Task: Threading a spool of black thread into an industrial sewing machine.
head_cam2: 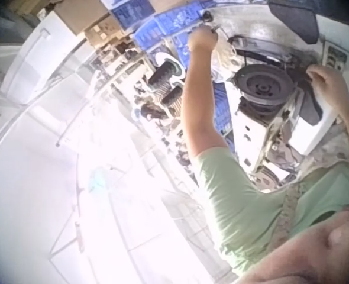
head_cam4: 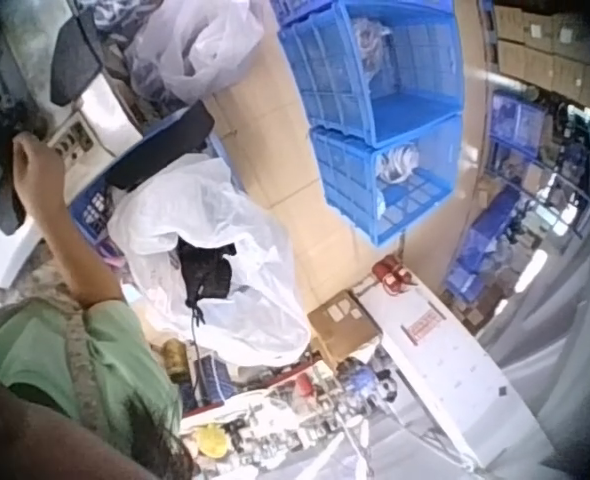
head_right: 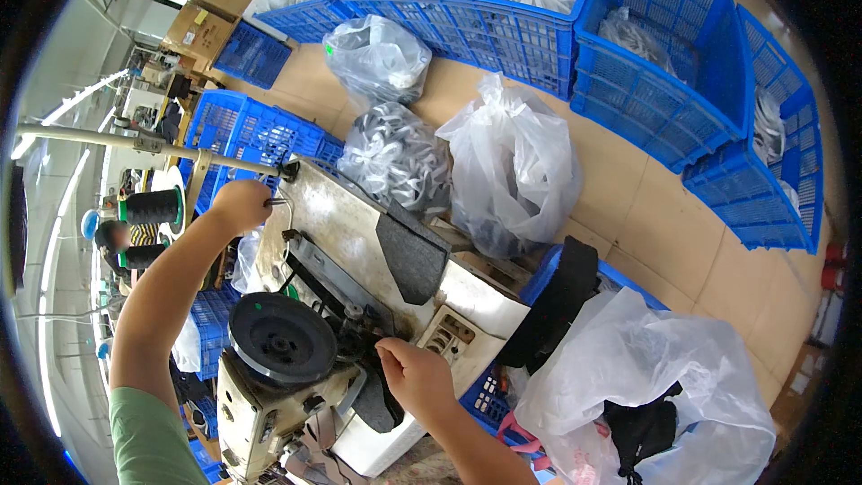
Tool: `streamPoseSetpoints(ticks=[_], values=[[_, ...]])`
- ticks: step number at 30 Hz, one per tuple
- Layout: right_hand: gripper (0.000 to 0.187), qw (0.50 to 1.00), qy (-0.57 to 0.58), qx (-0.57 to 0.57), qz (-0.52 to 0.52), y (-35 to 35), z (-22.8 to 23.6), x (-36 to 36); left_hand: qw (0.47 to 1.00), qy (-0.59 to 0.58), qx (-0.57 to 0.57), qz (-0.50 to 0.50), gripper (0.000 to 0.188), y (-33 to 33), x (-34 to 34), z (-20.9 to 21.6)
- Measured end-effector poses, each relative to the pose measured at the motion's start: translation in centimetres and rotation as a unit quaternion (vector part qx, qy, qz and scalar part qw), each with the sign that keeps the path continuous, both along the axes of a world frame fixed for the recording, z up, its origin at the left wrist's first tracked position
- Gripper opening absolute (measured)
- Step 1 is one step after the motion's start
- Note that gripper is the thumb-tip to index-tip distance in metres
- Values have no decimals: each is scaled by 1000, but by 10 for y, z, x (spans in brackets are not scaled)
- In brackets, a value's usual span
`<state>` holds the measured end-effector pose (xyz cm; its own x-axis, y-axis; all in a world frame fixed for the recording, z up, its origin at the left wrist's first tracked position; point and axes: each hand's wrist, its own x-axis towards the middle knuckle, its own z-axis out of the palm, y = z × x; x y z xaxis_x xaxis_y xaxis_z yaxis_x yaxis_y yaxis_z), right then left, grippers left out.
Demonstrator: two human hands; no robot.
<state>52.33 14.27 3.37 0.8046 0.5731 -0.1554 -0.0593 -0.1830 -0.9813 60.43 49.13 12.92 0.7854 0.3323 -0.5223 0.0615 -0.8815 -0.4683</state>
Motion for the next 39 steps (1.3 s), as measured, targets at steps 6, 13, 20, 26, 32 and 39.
streamPoseSetpoints(ticks=[6,13,20,26,32,39], values=[[13,966,236,109,-14,0,-7,15,985,-44,-159,-40,21,-70,11,9],[14,921,362,143,26,13,-5,54,790,355,-464,188,35,-150,22,19],[10,868,401,246,-156,27,11,44,753,264,-500,336,36,-135,5,-6],[16,981,45,144,-124,36,7,28,686,157,-549,451,47,-139,1,-7],[20,952,215,202,-85,66,2,28,807,210,-453,315,66,-158,19,17],[26,919,312,185,-158,4,8,44,762,209,-501,354,60,-129,8,16]])
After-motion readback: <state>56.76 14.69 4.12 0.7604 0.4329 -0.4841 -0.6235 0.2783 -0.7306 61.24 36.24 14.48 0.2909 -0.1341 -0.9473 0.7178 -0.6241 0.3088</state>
